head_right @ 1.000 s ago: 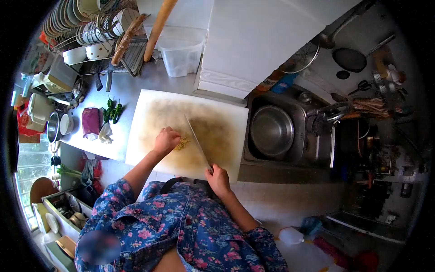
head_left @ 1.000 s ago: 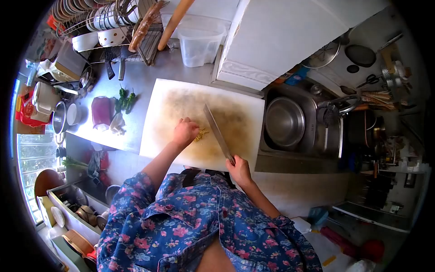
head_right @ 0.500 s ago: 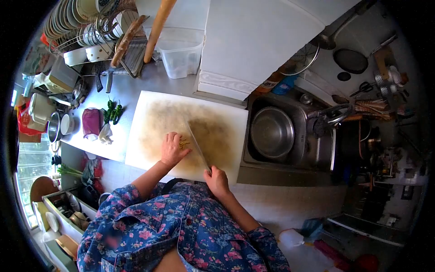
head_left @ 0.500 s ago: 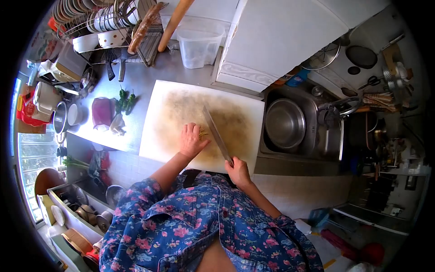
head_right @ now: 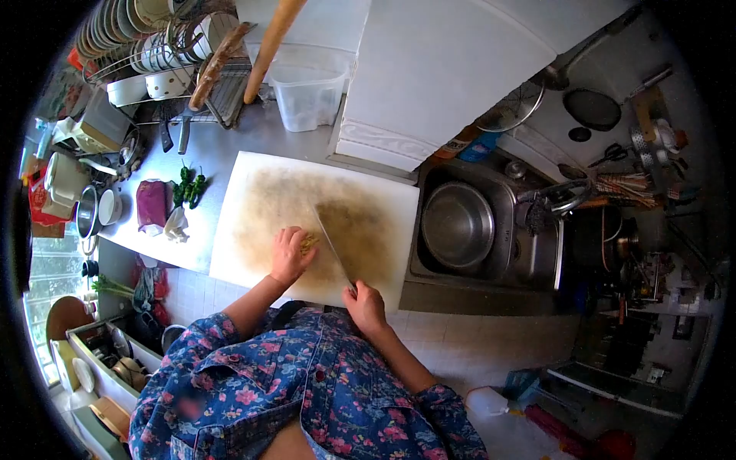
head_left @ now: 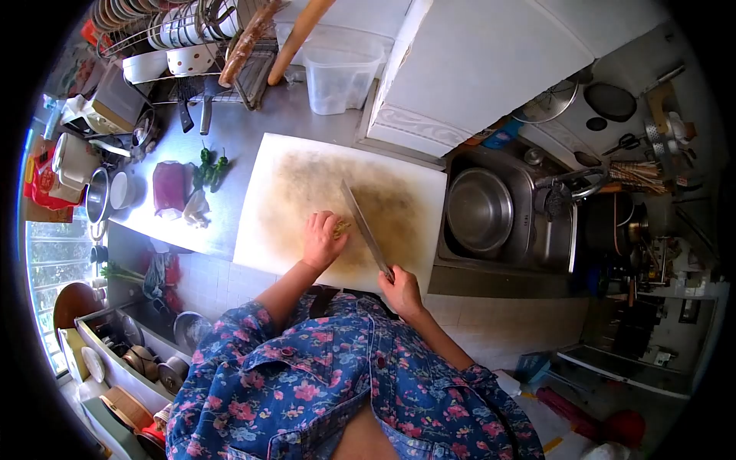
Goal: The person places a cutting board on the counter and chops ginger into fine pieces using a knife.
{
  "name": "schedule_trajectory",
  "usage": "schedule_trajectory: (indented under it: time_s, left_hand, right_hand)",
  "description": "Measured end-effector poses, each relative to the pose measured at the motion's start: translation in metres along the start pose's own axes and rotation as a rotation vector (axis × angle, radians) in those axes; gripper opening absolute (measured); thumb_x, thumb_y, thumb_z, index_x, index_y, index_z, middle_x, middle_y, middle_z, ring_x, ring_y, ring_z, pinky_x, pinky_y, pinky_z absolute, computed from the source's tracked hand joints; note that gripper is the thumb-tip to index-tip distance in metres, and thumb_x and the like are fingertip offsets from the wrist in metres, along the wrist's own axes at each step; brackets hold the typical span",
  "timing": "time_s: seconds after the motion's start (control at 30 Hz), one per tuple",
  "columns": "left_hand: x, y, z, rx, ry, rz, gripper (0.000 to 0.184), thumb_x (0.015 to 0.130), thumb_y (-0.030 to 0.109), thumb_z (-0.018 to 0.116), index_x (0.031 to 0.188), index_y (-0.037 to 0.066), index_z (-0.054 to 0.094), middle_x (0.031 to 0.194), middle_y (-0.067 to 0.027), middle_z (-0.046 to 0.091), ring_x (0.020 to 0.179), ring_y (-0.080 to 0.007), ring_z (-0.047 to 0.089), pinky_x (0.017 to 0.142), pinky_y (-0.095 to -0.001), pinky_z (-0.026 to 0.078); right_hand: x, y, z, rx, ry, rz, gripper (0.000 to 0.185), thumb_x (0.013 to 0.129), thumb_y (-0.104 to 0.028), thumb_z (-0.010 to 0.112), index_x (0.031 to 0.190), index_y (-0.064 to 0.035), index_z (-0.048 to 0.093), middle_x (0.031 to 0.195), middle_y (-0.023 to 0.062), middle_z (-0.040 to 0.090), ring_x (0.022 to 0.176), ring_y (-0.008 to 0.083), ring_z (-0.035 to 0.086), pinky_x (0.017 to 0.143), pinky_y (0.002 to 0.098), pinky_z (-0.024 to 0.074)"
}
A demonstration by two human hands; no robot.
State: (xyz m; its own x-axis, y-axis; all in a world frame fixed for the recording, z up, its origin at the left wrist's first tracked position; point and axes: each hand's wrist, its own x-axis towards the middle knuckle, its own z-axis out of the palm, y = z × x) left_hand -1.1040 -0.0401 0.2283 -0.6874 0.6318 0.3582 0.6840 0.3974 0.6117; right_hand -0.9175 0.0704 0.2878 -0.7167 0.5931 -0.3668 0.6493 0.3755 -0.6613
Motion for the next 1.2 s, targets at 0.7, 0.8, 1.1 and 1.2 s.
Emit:
schedule_trajectory:
  time_s: [0.7, 0.8, 1.1, 1.2]
  left_hand:
    - [0.002, -0.015, 0.01, -0.085, -0.042, 0.101, 0.02, 0.067, 0.004, 0.067, 0.086, 0.007, 0.064, 0.091, -0.0089, 0.061, 0.088, -0.0302, 0.057, 0.079, -0.0394, 0.048]
    - [0.001, -0.017, 0.014, -0.067, -0.047, 0.106, 0.021, 0.067, 0.005, 0.068, 0.087, 0.007, 0.064, 0.091, -0.0089, 0.061, 0.088, -0.03, 0.057, 0.079, -0.0394, 0.048]
    - [0.001, -0.019, 0.015, -0.084, -0.05, 0.113, 0.02, 0.066, 0.003, 0.067, 0.086, 0.007, 0.064, 0.09, -0.0079, 0.061, 0.086, -0.0284, 0.057, 0.077, -0.0376, 0.048]
    - [-0.003, -0.023, 0.015, -0.091, -0.036, 0.141, 0.018, 0.066, 0.003, 0.066, 0.084, 0.007, 0.064, 0.09, -0.0062, 0.061, 0.086, -0.0264, 0.057, 0.077, -0.0361, 0.048]
  right_hand:
    - [0.001, -0.04, -0.014, -0.225, -0.026, -0.149, 0.023, 0.088, -0.024, 0.057, 0.086, -0.001, 0.057, 0.08, 0.0188, 0.064, 0.077, 0.0368, 0.063, 0.068, 0.0456, 0.0494]
    - [0.005, -0.038, -0.013, -0.299, -0.033, -0.155, 0.023, 0.088, -0.024, 0.056, 0.085, -0.0012, 0.056, 0.078, 0.019, 0.064, 0.075, 0.0377, 0.063, 0.067, 0.047, 0.0495]
    - [0.035, -0.025, 0.014, -0.291, 0.038, -0.215, 0.023, 0.086, -0.023, 0.057, 0.081, -0.0007, 0.055, 0.073, 0.0217, 0.062, 0.07, 0.0401, 0.062, 0.064, 0.0491, 0.0491]
    - [0.025, -0.041, -0.008, -0.258, -0.008, -0.182, 0.024, 0.086, -0.023, 0.058, 0.079, -0.0002, 0.056, 0.071, 0.0207, 0.062, 0.068, 0.0396, 0.062, 0.062, 0.0479, 0.0489]
